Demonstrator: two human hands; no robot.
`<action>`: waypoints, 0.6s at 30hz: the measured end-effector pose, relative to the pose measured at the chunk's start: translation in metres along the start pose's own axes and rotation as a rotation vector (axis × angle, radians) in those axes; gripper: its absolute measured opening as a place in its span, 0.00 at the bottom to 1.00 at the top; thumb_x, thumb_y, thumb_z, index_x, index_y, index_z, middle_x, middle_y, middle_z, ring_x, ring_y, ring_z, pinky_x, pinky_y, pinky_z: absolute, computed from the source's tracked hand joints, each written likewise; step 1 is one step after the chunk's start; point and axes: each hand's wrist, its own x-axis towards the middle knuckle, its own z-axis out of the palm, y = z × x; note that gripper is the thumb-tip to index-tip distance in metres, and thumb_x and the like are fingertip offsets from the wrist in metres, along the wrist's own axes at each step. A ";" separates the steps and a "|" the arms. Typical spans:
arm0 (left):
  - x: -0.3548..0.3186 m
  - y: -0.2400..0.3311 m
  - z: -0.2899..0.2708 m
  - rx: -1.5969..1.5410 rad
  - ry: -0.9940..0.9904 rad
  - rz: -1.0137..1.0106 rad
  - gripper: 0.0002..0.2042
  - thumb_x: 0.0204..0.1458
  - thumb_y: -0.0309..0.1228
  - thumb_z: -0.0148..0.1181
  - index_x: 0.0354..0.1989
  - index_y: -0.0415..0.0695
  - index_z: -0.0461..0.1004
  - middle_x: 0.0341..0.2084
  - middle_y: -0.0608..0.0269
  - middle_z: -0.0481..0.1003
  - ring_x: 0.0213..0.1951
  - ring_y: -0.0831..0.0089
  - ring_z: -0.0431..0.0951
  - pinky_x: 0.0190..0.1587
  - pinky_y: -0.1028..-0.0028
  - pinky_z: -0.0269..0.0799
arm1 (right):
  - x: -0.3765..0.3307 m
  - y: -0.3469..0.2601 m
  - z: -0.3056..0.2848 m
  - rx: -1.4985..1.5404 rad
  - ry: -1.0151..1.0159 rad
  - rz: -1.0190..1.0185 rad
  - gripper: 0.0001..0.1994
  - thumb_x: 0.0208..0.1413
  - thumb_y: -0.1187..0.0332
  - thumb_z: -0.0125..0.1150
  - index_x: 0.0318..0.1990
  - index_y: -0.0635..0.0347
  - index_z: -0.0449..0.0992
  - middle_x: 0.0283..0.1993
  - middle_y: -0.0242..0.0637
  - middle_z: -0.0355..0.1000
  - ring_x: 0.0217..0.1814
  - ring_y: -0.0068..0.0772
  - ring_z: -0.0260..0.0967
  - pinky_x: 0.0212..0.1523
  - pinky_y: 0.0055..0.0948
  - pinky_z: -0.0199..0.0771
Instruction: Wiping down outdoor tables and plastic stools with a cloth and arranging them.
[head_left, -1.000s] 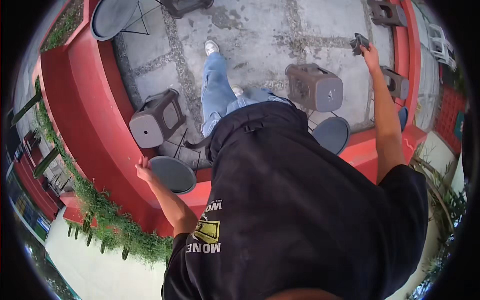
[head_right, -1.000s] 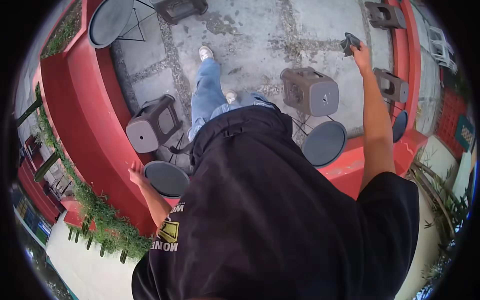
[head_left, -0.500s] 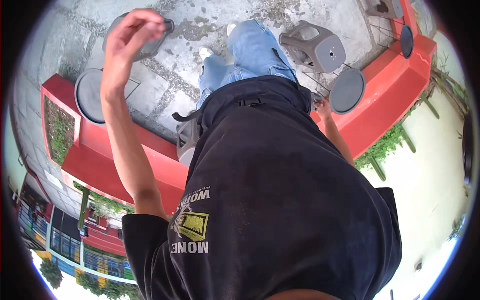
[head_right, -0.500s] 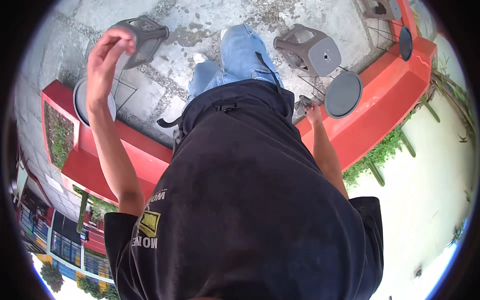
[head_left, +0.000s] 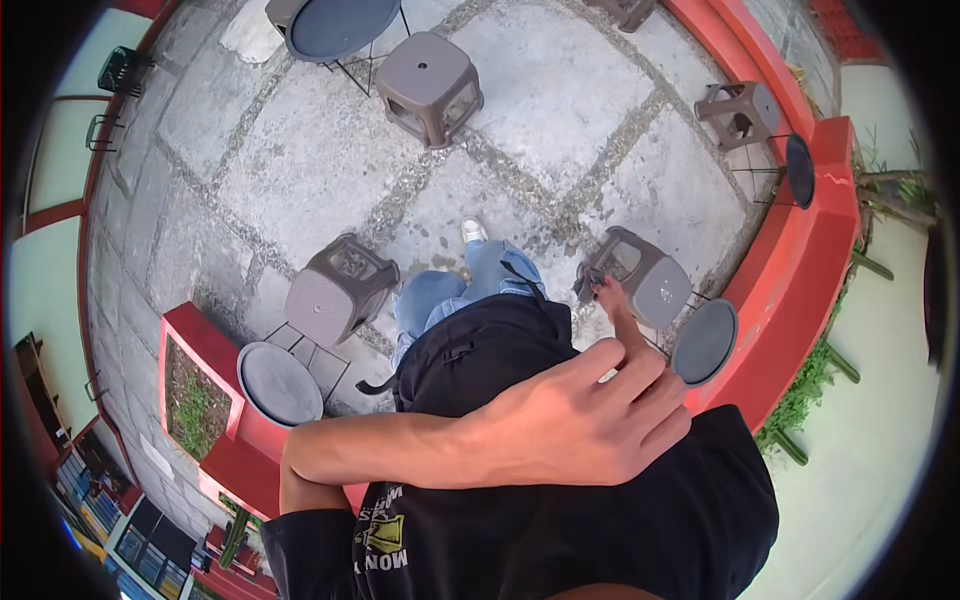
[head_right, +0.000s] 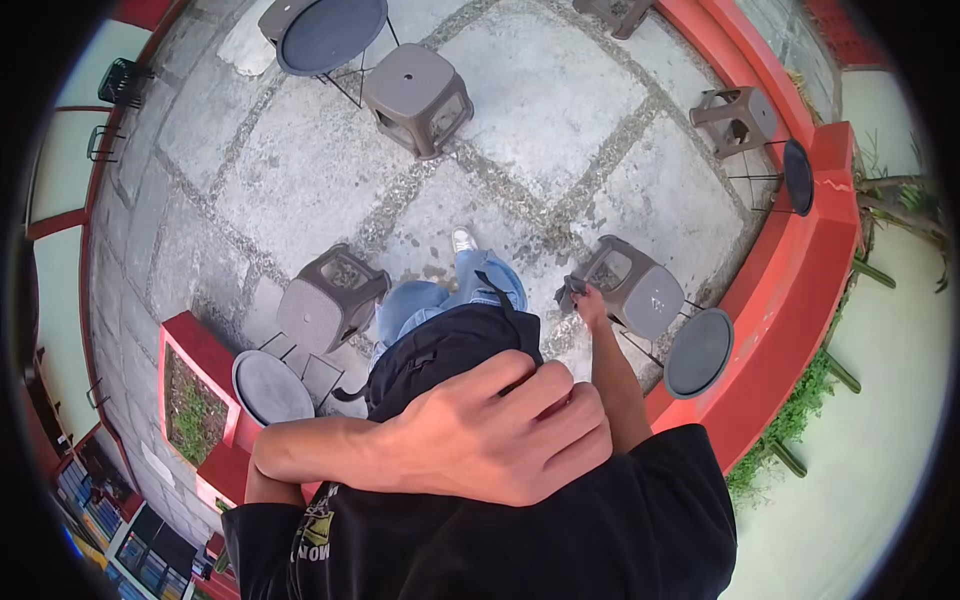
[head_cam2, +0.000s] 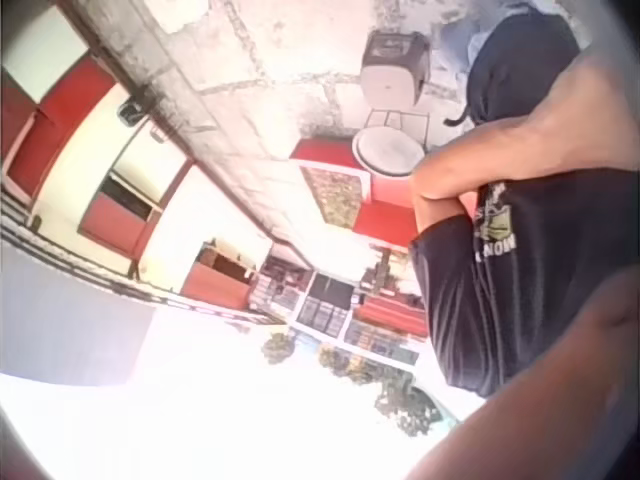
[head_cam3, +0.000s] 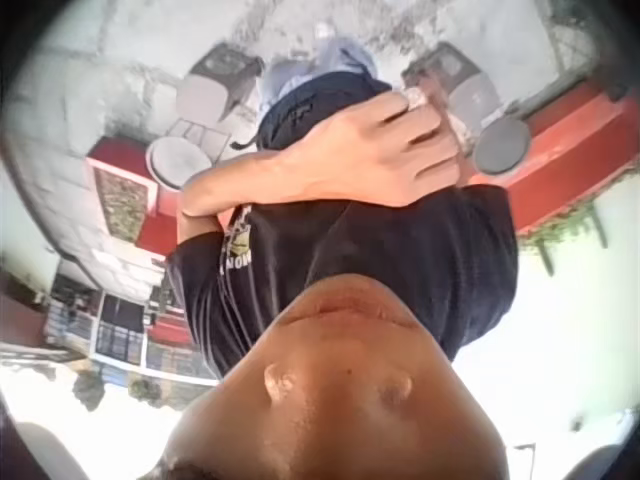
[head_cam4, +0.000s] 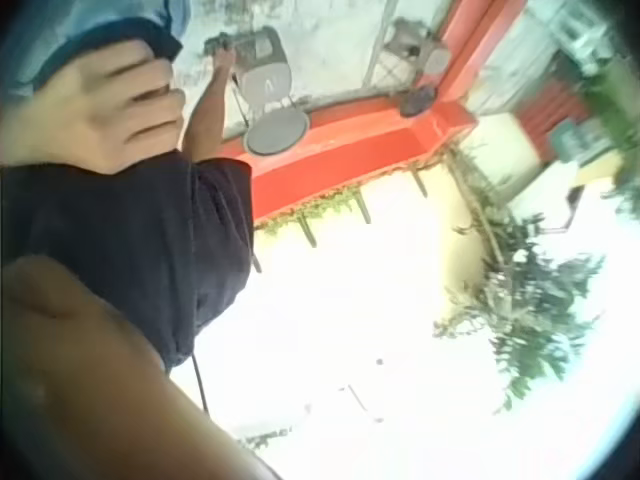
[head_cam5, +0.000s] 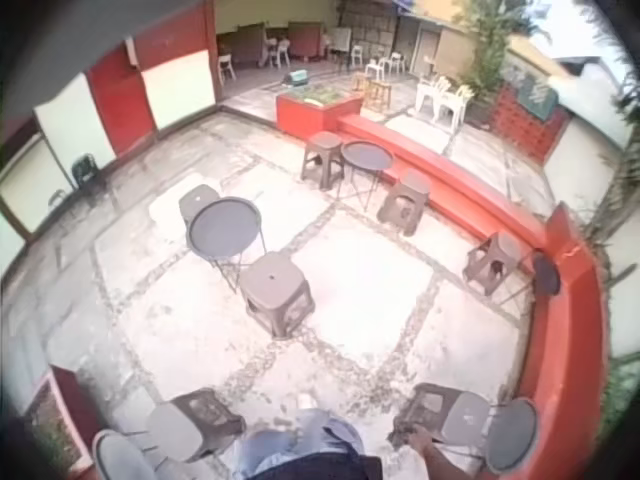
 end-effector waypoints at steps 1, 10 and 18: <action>0.005 -0.005 -0.007 0.035 -0.010 0.020 0.06 0.39 0.32 0.63 0.27 0.49 0.75 0.31 0.70 0.74 0.35 0.72 0.74 0.34 0.76 0.63 | 0.014 -0.064 -0.001 -0.037 0.053 -0.109 0.13 0.62 0.71 0.66 0.53 0.60 0.82 0.39 0.30 0.80 0.40 0.25 0.74 0.41 0.32 0.74; 0.015 -0.141 -0.082 -0.005 -0.166 0.164 0.14 0.42 0.21 0.63 0.38 0.50 0.81 0.39 0.70 0.80 0.38 0.71 0.79 0.35 0.73 0.69 | 0.115 -0.349 -0.025 0.066 0.379 -0.449 0.13 0.62 0.68 0.65 0.52 0.62 0.79 0.46 0.47 0.83 0.47 0.42 0.81 0.50 0.38 0.79; -0.022 -0.284 -0.134 -0.607 -0.067 0.074 0.12 0.36 0.14 0.62 0.30 0.42 0.80 0.34 0.62 0.84 0.36 0.61 0.82 0.39 0.66 0.78 | 0.024 -0.317 0.116 -0.047 0.511 -0.290 0.17 0.58 0.64 0.63 0.52 0.61 0.79 0.48 0.53 0.82 0.52 0.57 0.80 0.54 0.47 0.78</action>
